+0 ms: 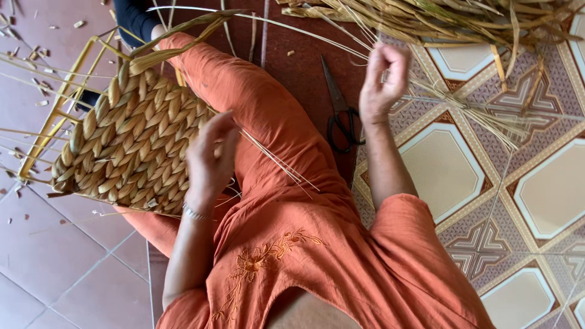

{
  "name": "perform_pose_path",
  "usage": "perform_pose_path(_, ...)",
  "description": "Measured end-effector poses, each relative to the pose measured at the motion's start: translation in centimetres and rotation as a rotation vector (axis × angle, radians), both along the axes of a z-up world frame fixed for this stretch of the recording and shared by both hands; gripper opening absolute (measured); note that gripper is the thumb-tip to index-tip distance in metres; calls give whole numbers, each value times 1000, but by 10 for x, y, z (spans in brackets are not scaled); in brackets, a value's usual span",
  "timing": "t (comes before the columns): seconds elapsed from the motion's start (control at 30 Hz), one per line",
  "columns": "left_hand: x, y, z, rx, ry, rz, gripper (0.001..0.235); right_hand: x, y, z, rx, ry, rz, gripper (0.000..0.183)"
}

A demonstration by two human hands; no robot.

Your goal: The person weaves a basket by hand, interlacing dried plant strips through a yellow metal frame. The person repeatedly threads, pulls, and tightens the strips to build up the basket walls.

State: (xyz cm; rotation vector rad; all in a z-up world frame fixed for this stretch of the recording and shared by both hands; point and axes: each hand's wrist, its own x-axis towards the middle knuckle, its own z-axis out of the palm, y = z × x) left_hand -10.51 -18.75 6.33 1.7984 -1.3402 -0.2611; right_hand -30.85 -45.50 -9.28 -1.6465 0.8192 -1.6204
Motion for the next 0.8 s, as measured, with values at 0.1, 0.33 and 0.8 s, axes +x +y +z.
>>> perform_pose_path(0.1,-20,-49,-8,166,268,-172,52,-4,32,11,-123,295,78,5)
perform_pose_path(0.33,-33,-114,-68,131,661,-155,26,-2,58,-2,-155,455,252,24)
perform_pose_path(0.8,-10,-121,-98,3,764,-125,23,-134,-18,-120,226,1236,52,27)
